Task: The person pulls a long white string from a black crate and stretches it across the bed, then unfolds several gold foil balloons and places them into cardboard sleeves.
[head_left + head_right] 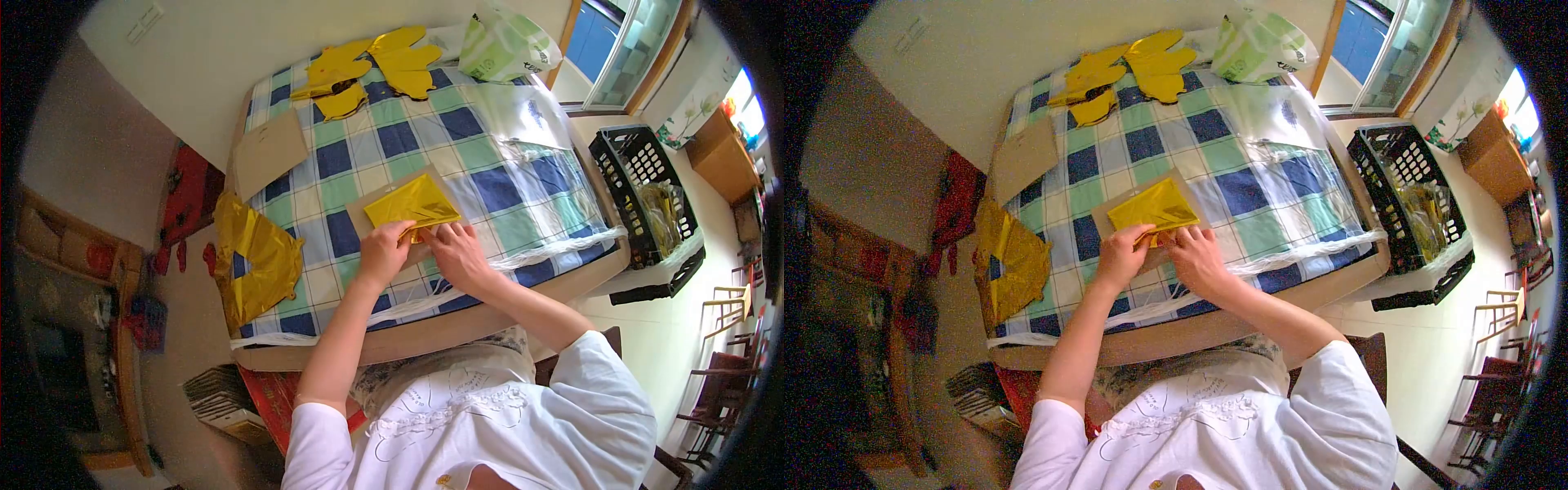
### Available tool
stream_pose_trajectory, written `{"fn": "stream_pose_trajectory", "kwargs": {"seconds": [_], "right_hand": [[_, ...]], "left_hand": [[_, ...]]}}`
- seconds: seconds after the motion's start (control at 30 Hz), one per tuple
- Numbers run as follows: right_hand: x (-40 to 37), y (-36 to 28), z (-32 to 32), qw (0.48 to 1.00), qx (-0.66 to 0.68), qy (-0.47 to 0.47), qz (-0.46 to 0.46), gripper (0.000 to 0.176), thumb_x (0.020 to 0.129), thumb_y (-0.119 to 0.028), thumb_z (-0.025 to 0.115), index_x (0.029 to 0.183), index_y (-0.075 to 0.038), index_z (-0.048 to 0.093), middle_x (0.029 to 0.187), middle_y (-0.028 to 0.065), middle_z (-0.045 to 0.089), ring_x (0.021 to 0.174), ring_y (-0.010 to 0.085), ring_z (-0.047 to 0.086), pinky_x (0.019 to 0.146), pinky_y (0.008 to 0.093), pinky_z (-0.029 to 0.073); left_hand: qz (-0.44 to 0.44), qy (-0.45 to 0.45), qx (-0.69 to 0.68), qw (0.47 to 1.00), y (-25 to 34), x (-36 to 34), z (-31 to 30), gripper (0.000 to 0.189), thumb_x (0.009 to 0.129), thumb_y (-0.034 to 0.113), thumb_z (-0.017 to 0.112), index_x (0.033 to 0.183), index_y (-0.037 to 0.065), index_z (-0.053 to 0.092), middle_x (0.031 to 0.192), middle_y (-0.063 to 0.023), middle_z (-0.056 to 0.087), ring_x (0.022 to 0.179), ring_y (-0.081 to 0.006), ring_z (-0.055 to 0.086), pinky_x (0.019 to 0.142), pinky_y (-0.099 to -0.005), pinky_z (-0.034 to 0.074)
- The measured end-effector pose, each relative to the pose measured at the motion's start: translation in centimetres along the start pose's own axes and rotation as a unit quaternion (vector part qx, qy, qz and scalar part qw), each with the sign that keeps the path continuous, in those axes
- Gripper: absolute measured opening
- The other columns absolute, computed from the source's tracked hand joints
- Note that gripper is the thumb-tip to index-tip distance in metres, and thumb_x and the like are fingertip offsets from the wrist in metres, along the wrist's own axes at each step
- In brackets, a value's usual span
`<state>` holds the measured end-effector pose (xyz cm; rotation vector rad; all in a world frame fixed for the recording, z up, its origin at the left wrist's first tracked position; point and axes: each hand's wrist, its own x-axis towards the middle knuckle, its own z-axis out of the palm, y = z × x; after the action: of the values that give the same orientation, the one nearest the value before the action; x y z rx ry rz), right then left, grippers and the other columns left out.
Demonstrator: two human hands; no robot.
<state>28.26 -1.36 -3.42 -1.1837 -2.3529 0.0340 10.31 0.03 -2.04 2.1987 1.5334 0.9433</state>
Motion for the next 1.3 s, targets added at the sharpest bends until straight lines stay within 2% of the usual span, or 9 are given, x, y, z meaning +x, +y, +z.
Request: {"fn": "stream_pose_trajectory", "kwargs": {"seconds": [0.07,0.17,0.27,0.37,0.57,0.67,0.77,0.97,1.3], "right_hand": [[-0.4,-0.5,-1.4,1.0,0.021,0.014,-0.004,0.034,0.071,-0.009,0.058,0.104,-0.013,0.063,0.094,0.0063,0.053,0.095,0.0247,0.049,0.081,0.0397,0.036],[-1.9,-0.7,-3.4,0.994,0.065,-0.071,-0.054,0.039,0.07,-0.008,0.058,0.108,-0.013,0.063,0.105,0.0081,0.055,0.103,0.0254,0.05,0.091,0.0414,0.037],[-2.5,-1.0,-3.3,0.991,0.049,-0.057,-0.114,0.041,0.07,-0.009,0.058,0.111,-0.012,0.062,0.12,0.011,0.052,0.116,0.0269,0.046,0.101,0.0441,0.032],[-2.1,-0.7,-2.2,0.996,0.012,-0.045,-0.074,0.042,0.07,-0.008,0.057,0.112,-0.013,0.062,0.13,0.0129,0.047,0.125,0.0276,0.039,0.106,0.0456,0.028],[-1.4,0.3,-1.2,0.999,-0.015,-0.026,-0.031,0.041,0.07,-0.009,0.057,0.11,-0.014,0.061,0.115,0.0109,0.051,0.113,0.0263,0.045,0.096,0.0432,0.034],[-0.7,-0.3,-1.7,0.997,0.01,-0.072,0.017,0.046,0.071,-0.005,0.058,0.116,-0.014,0.06,0.116,0.0094,0.051,0.11,0.0256,0.047,0.094,0.0405,0.035],[-0.5,-0.1,-1.0,1.0,0.017,-0.017,-0.003,0.04,0.07,-0.009,0.057,0.11,-0.013,0.06,0.112,0.0087,0.052,0.108,0.025,0.046,0.09,0.0408,0.036],[-0.5,-0.7,-1.5,0.999,0.022,0.003,-0.033,0.042,0.069,-0.006,0.057,0.11,-0.013,0.061,0.117,0.0068,0.053,0.108,0.0242,0.047,0.09,0.0395,0.036],[0.1,0.1,-0.7,0.998,0.062,-0.016,-0.002,0.04,0.068,-0.005,0.057,0.108,-0.01,0.062,0.115,0.0065,0.053,0.108,0.0251,0.047,0.086,0.0404,0.035]], "left_hand": [[-0.009,-0.001,0.002,1.0,0.1,-0.1,0.0,0.021,0.082,0.013,0.061,0.102,0.01,0.066,0.094,-0.0134,0.067,0.085,-0.0304,0.065,0.073,-0.0378,0.051],[-0.02,0.002,0.001,1.0,0.0,-0.2,0.1,0.021,0.082,0.013,0.061,0.102,0.01,0.066,0.094,-0.0138,0.067,0.086,-0.0309,0.065,0.075,-0.0387,0.051],[-0.024,0.005,-0.001,1.0,-0.2,-0.2,0.4,0.02,0.082,0.012,0.06,0.101,0.01,0.066,0.094,-0.013,0.067,0.086,-0.0305,0.064,0.075,-0.0388,0.051],[-0.026,0.003,0.003,1.0,0.2,-0.1,0.1,0.02,0.082,0.011,0.06,0.1,0.01,0.067,0.094,-0.0122,0.067,0.086,-0.0297,0.064,0.074,-0.0382,0.051],[-0.02,-0.004,0.003,1.0,-0.1,0.0,0.0,0.02,0.083,0.011,0.06,0.102,0.011,0.067,0.093,-0.014,0.067,0.083,-0.031,0.065,0.072,-0.038,0.051],[-0.017,0.003,0.004,1.0,-0.4,0.0,0.2,0.019,0.083,0.011,0.06,0.101,0.011,0.067,0.093,-0.013,0.067,0.083,-0.0308,0.065,0.072,-0.0385,0.051],[-0.018,0.008,0.004,1.0,-0.5,0.0,0.3,0.018,0.082,0.011,0.059,0.098,0.011,0.067,0.093,-0.0112,0.068,0.084,-0.0302,0.064,0.072,-0.039,0.052],[-0.037,-0.005,0.012,0.999,0.0,0.1,-0.1,0.018,0.083,0.012,0.059,0.099,0.011,0.066,0.094,-0.011,0.068,0.086,-0.0295,0.064,0.073,-0.0383,0.052],[-0.015,-0.003,0.007,1.0,0.4,0.1,-0.4,0.02,0.082,0.013,0.062,0.101,0.01,0.067,0.092,-0.0142,0.067,0.082,-0.0305,0.065,0.071,-0.0383,0.052]]}}
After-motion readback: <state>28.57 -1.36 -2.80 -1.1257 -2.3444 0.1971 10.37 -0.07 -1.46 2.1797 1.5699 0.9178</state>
